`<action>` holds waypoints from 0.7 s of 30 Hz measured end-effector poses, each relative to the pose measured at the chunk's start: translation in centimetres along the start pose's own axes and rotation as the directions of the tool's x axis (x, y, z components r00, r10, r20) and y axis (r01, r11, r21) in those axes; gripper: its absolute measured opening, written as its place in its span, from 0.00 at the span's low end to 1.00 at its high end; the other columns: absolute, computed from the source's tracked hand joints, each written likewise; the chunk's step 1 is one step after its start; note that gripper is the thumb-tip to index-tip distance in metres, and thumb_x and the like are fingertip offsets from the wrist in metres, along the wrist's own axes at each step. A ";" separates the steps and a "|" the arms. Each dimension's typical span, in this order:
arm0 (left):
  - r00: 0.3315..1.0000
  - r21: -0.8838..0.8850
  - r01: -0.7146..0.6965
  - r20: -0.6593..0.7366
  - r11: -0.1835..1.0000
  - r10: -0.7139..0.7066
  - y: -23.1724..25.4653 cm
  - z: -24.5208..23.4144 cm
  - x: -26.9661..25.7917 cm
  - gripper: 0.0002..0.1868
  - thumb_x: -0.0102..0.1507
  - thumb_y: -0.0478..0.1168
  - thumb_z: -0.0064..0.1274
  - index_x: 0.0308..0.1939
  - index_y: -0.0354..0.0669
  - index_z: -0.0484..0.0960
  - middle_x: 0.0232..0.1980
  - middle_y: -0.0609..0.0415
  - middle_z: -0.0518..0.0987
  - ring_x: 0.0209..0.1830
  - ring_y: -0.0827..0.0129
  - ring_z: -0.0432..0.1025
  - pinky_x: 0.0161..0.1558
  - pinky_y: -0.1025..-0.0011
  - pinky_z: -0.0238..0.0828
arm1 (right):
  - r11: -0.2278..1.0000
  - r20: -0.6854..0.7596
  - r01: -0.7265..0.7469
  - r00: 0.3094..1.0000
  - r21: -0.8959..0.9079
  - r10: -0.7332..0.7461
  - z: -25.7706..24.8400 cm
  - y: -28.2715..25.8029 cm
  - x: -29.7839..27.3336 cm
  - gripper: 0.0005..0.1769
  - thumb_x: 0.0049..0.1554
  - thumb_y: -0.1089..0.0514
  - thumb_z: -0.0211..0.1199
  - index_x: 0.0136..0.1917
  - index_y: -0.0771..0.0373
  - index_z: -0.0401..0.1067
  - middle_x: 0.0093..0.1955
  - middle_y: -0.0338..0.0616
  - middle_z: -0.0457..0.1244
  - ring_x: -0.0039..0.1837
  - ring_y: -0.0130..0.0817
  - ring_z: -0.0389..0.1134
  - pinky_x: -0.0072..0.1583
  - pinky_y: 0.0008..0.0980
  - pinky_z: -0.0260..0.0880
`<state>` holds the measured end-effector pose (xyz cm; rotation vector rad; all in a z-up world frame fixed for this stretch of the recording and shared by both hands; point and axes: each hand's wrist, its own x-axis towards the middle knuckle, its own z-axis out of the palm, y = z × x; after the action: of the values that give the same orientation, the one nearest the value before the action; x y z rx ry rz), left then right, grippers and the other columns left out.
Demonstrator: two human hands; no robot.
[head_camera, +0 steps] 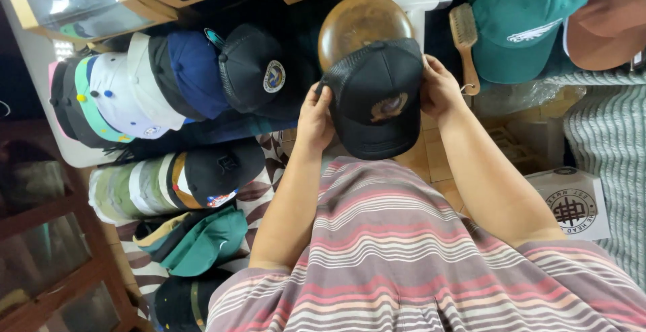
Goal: A person is cleaning and steaming a black mesh hat using a brush and a handheld steamer at a work table.
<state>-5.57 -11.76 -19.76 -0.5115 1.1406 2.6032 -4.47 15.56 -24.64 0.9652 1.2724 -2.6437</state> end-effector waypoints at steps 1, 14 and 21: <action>1.000 0.011 0.027 -0.013 1.000 -0.027 0.2 -0.4 0.1 0.06 0.67 0.40 0.60 0.47 0.47 0.83 0.35 0.53 0.82 0.36 0.68 0.79 0.41 0.67 0.82 | 1.000 -0.023 -0.003 1.000 -0.025 0.003 -0.5 1.0 0.4 0.08 0.67 0.51 0.63 0.58 0.53 0.74 0.31 0.40 0.63 0.32 0.35 0.69 0.40 0.28 0.76; 0.957 -0.023 0.287 -0.043 0.958 -0.288 -3.7 -6.8 5.0 0.06 0.68 0.43 0.59 0.46 0.48 0.80 0.34 0.58 0.81 0.34 0.72 0.79 0.42 0.70 0.81 | 0.987 -0.180 0.125 0.973 -0.100 -0.142 3.9 -0.6 0.0 0.07 0.67 0.54 0.64 0.55 0.58 0.73 0.35 0.38 0.64 0.33 0.28 0.70 0.36 0.21 0.73; 0.955 -0.049 0.288 -0.052 0.956 -0.291 -1.7 -4.8 4.3 0.08 0.69 0.45 0.58 0.46 0.46 0.79 0.31 0.55 0.79 0.31 0.68 0.80 0.38 0.68 0.81 | 0.990 -0.226 0.114 0.965 -0.082 -0.130 5.4 -1.1 -1.1 0.09 0.66 0.54 0.64 0.55 0.62 0.73 0.37 0.41 0.67 0.37 0.27 0.73 0.40 0.23 0.75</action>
<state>-7.80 -13.83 -25.68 -0.7110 0.9494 2.3754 -6.65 12.15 -20.75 1.2530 1.5055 -2.6169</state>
